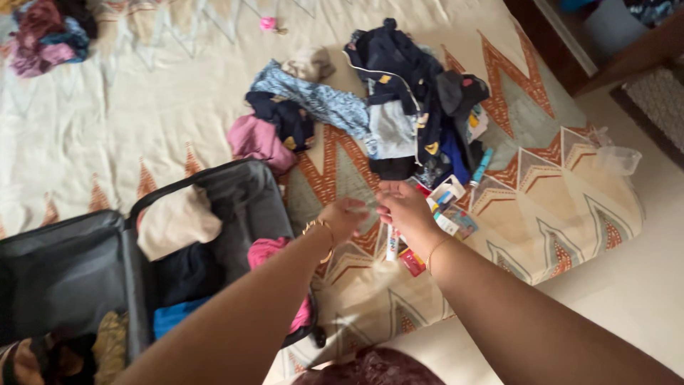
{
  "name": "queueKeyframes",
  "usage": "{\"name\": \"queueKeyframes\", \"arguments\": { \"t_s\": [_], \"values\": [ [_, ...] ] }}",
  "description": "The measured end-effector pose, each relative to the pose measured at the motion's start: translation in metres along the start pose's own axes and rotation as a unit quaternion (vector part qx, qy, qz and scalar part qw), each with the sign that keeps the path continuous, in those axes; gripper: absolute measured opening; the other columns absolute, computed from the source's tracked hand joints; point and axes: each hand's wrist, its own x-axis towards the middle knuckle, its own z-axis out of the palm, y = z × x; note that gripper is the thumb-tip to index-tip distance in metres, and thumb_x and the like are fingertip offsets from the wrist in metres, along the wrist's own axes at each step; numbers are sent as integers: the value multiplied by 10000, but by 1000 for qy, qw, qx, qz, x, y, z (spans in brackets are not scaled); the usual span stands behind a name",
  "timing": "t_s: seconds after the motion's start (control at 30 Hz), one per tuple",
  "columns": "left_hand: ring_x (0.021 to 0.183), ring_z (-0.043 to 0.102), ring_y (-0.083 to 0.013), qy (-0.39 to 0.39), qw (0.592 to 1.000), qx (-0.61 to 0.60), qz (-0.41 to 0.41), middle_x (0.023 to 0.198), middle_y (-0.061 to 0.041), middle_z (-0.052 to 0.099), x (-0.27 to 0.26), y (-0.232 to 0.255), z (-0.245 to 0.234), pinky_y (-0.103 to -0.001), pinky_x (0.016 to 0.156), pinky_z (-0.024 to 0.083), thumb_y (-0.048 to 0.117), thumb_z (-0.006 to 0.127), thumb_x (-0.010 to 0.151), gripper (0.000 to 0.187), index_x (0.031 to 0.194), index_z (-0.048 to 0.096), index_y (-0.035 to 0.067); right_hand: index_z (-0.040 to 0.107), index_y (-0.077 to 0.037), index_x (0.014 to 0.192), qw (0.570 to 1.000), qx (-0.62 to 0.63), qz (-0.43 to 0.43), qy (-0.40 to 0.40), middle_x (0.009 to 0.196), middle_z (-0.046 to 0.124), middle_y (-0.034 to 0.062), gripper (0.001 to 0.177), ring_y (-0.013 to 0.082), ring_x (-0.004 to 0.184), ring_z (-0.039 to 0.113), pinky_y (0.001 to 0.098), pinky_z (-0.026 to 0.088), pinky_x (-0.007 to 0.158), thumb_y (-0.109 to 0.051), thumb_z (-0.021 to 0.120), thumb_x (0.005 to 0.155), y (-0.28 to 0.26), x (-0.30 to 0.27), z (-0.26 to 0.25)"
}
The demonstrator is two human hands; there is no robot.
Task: The person folds several garments including a dark blue top, a yellow patterned scarf, a brown patterned scarf, and light blue denim shorts, then places them into an open suitcase on the bed.
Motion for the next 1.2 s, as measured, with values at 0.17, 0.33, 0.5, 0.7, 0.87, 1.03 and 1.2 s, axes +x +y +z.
{"name": "queueKeyframes", "arguments": {
  "t_s": [0.17, 0.33, 0.5, 0.7, 0.87, 1.03, 1.2],
  "values": [
    [886, 649, -231, -23, 956, 285, 70, 1083, -68, 728, 108, 8, 3, -373, 699, 504, 278, 796, 770, 586, 1335, 660, 201, 608, -31, 1257, 1000, 19, -23, 9, 1025, 659, 69, 355, 123, 823, 631, 275, 531, 688, -125, 685, 924, -1, 40, -27],
    [1189, 652, -282, -68, 670, 675, 301, 1297, -36, 672, 233, -14, 5, -401, 935, 528, 262, 806, 703, 640, 1323, 661, 194, 619, -52, 1262, 1000, -18, -6, 25, 1048, 678, 52, 364, 114, 872, 665, 282, 563, 762, -159, 683, 921, 2, 82, -46],
    [1111, 703, -288, -36, 878, 474, 57, 1214, -118, 723, 281, -7, -2, -442, 900, 575, 249, 708, 889, 445, 1309, 621, 130, 624, -47, 1255, 1000, -1, -9, 22, 1006, 676, 45, 361, 121, 853, 654, 288, 561, 757, -152, 698, 918, 3, 115, -48],
    [1042, 726, -309, 49, 986, -147, -68, 1194, -171, 734, 287, 17, 26, -517, 824, 594, 276, 807, 674, 877, 1434, 406, 101, 626, -53, 1257, 999, -33, 11, 29, 999, 683, 32, 345, 109, 861, 648, 285, 553, 763, -153, 683, 931, 3, 137, -52],
    [1218, 611, -298, 86, 985, 126, -78, 1340, -194, 608, 278, 24, 45, -404, 1018, 502, 493, 900, 739, 961, 1464, 451, 51, 637, -62, 1262, 997, -12, 44, 56, 1023, 695, 15, 355, 107, 877, 658, 286, 562, 786, -151, 673, 921, 8, 141, -52],
    [1186, 642, -330, 40, 977, 184, -101, 1296, -174, 660, 266, 40, 54, -434, 1000, 511, 512, 744, 831, 670, 1336, 657, 80, 630, -67, 1287, 994, 14, 53, 92, 1015, 700, -6, 423, 109, 875, 660, 321, 544, 792, -205, 691, 892, 41, 129, -62],
    [891, 728, -249, 44, 977, -199, 56, 1011, -129, 783, 215, 46, 29, -392, 799, 586, 274, 699, 753, 501, 1190, 703, 30, 489, -152, 1350, 949, 190, 166, 187, 1145, 558, 51, 737, 234, 998, 576, 553, 468, 985, -629, 672, 819, 59, 107, -53]
  ]
}}
